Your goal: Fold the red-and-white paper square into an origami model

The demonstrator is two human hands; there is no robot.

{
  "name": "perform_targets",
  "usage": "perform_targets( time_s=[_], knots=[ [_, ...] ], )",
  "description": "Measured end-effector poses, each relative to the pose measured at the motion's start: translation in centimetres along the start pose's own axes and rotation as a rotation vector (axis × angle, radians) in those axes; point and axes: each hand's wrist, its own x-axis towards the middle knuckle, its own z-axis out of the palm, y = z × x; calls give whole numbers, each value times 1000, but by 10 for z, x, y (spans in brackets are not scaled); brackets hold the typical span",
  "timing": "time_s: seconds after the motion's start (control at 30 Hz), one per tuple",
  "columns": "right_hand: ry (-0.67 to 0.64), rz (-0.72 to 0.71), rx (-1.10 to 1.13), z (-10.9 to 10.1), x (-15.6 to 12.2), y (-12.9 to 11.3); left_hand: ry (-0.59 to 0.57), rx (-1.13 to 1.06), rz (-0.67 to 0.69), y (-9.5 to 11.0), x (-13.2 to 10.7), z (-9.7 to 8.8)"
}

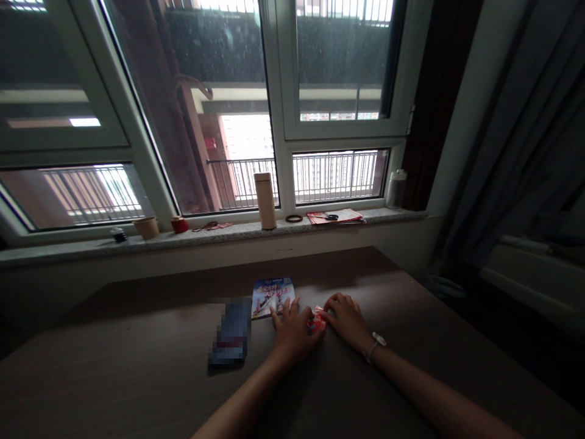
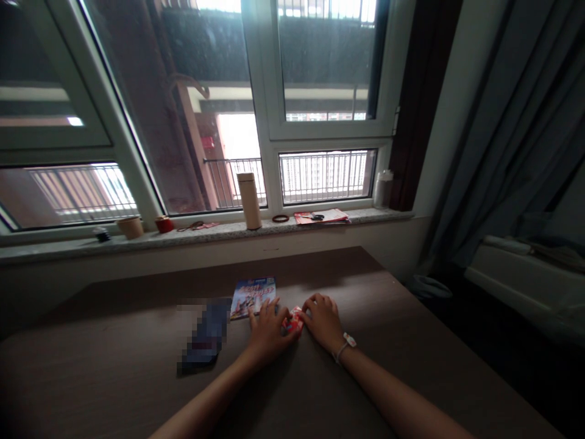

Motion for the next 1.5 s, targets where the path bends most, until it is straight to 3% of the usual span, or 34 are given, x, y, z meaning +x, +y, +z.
perform_targets(
  time_s=[0.8, 1.27, 1.5],
  knots=[
    [0, 23, -16, 2, 1, -1, -12, -5, 3, 2, -2, 2],
    [-14, 59, 22, 0, 3, 0, 37, -62, 66, 0, -2, 1],
    [15, 34, 117, 2, 4, 9, -17, -43, 81, -2, -2, -4]
  ],
)
